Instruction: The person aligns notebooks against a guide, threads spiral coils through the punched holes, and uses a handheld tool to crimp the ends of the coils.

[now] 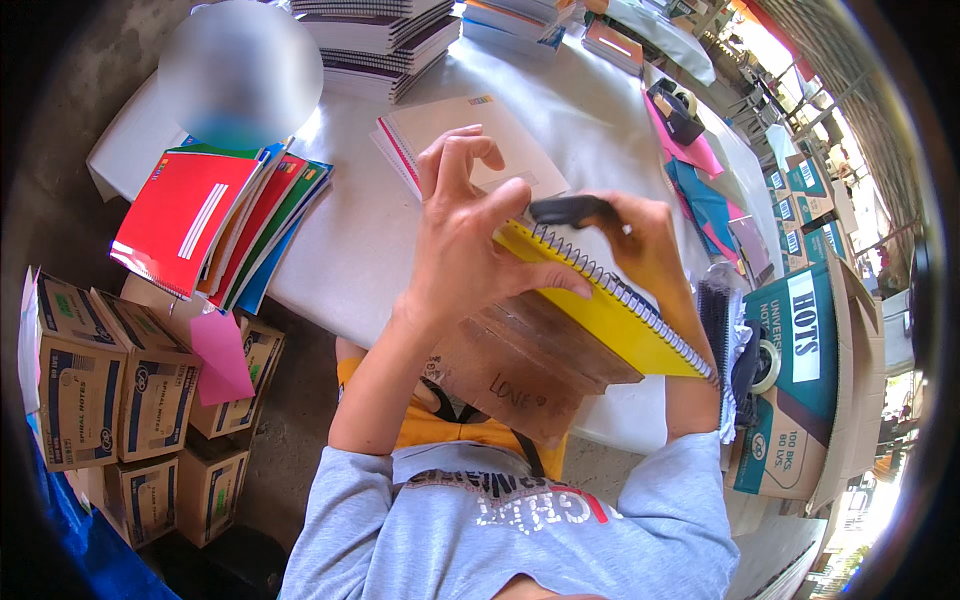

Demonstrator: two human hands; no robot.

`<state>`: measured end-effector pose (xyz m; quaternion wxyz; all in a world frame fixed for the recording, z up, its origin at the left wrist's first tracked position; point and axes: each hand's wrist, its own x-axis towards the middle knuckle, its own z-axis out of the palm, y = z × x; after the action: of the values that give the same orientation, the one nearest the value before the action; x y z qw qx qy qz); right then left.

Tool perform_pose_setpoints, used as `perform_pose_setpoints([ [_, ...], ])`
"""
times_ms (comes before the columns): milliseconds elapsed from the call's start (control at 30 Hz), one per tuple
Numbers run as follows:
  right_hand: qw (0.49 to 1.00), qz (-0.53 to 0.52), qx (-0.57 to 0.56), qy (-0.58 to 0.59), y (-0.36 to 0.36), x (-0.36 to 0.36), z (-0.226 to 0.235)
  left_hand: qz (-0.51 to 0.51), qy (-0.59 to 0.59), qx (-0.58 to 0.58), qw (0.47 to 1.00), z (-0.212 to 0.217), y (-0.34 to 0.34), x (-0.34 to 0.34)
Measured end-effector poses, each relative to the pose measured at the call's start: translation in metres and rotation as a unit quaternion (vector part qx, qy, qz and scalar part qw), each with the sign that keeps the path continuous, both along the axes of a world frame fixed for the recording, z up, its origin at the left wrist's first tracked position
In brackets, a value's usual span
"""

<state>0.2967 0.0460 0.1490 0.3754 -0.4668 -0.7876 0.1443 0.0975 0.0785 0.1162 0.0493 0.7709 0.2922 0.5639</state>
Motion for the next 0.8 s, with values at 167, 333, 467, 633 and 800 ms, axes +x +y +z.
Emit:
perform_pose_setpoints([
  [167, 0.996, 0.045, 0.065, 0.041, -0.005, -0.008, 0.014, -0.024, -0.059, -0.053, 0.997, -0.003, 0.006, 0.001],
  [333, 0.978, 0.101, 0.123, 0.138, -0.002, -0.009, 0.012, -0.005, -0.11, -0.026, 0.994, -0.012, 0.012, 0.011],
  [467, 0.999, -0.028, 0.012, -0.034, 0.019, 0.001, 0.007, -0.029, -0.136, -0.057, 0.989, -0.008, 0.014, 0.011],
  [633, 0.997, 0.078, 0.004, -0.019, 0.014, -0.011, 0.012, -0.055, -0.153, -0.072, 0.984, -0.008, 0.016, 0.004],
  [800, 0.923, 0.054, 0.02, 0.382, 0.019, -0.008, 0.004, -0.067, -0.185, -0.133, 0.971, -0.014, 0.012, 0.008],
])
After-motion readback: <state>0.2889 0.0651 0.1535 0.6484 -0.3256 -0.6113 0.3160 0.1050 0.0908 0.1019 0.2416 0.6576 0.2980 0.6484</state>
